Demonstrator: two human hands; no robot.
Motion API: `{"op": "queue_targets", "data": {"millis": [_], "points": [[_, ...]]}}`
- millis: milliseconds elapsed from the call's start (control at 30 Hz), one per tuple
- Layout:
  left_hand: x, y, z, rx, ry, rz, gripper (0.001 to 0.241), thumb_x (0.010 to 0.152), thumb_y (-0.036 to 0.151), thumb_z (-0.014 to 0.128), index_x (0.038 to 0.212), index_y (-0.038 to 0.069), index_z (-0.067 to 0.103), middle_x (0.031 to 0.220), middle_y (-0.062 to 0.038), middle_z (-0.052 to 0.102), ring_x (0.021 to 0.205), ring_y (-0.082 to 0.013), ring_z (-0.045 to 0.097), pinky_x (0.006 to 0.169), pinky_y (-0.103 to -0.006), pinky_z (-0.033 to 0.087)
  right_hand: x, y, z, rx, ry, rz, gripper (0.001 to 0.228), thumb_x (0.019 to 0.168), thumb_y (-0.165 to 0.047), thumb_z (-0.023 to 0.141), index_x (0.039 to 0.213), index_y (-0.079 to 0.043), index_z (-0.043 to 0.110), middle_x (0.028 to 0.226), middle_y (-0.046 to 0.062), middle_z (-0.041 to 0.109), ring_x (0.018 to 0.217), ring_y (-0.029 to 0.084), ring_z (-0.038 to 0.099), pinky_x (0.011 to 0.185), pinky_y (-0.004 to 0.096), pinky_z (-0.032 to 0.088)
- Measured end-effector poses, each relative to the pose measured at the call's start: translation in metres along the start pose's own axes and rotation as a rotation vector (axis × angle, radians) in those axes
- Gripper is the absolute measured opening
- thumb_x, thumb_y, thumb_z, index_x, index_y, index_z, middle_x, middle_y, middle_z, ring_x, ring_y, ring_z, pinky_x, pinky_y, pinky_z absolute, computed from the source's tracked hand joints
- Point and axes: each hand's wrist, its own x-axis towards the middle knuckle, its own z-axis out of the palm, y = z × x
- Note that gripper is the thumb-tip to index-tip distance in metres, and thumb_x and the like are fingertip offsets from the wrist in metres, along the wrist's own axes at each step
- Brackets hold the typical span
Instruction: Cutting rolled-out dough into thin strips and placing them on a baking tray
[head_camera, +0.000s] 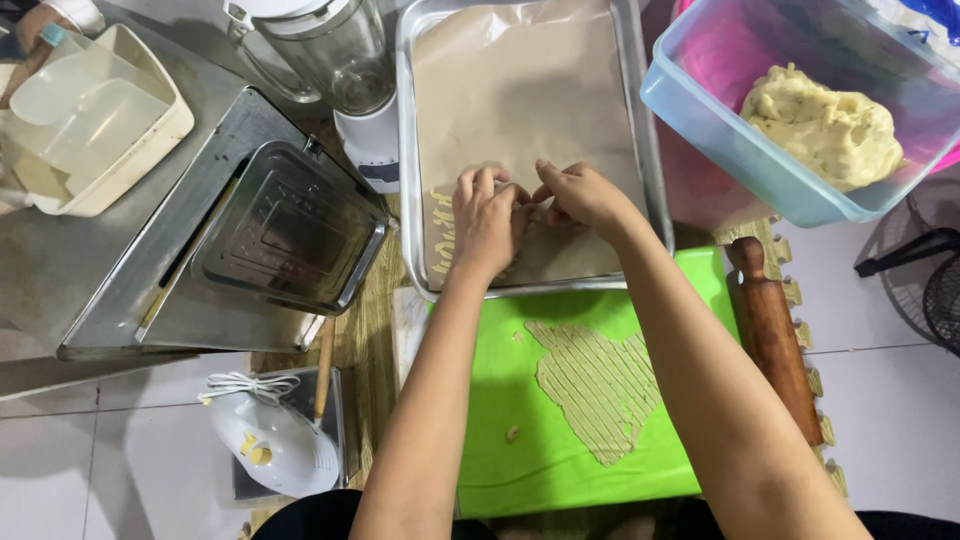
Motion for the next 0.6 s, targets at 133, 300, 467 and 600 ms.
{"op": "queue_targets", "data": {"millis": [133, 300, 467, 600], "points": [[0.0, -0.002, 0.005, 0.008, 0.012, 0.01, 0.014, 0.091, 0.03, 0.073, 0.096, 0.019, 0.067, 0.119, 0.0, 0.047, 0.128, -0.0306, 0.037, 0.109, -0.0525, 0.039, -0.021, -0.008, -0.006, 0.18, -0.034, -0.009, 0.062, 0.104, -0.049, 0.048, 0.122, 0.006, 0.07, 0.063, 0.013, 0.063, 0.05, 0.02, 0.058, 0.039, 0.029, 0.039], [-0.004, 0.01, -0.013, 0.0, 0.057, 0.003, 0.014, 0.09, 0.031, 0.074, 0.093, 0.019, 0.069, 0.115, 0.0, 0.048, 0.126, -0.0294, 0.039, 0.108, -0.0506, 0.039, -0.012, 0.013, -0.013, 0.325, -0.013, -0.033, 0.06, 0.104, -0.048, 0.051, 0.128, 0.004, 0.067, 0.061, 0.012, 0.056, 0.049, 0.02, 0.058, 0.042, 0.032, 0.048], [-0.002, 0.006, -0.008, 0.011, 0.057, -0.003, 0.014, 0.09, 0.034, 0.073, 0.093, 0.021, 0.069, 0.115, 0.002, 0.049, 0.126, -0.0281, 0.04, 0.108, -0.0499, 0.039, -0.018, 0.015, -0.01, 0.304, -0.003, 0.03, 0.058, 0.104, -0.049, 0.05, 0.125, 0.001, 0.069, 0.058, 0.009, 0.054, 0.051, 0.018, 0.057, 0.044, 0.031, 0.052], [-0.004, 0.014, -0.016, 0.003, 0.045, -0.013, 0.014, 0.091, 0.035, 0.073, 0.093, 0.021, 0.069, 0.116, 0.002, 0.049, 0.126, -0.0282, 0.04, 0.108, -0.0506, 0.039, -0.018, 0.016, -0.005, 0.299, -0.034, 0.032, 0.059, 0.103, -0.051, 0.05, 0.124, -0.001, 0.071, 0.057, 0.009, 0.052, 0.048, 0.017, 0.055, 0.041, 0.03, 0.05]]}}
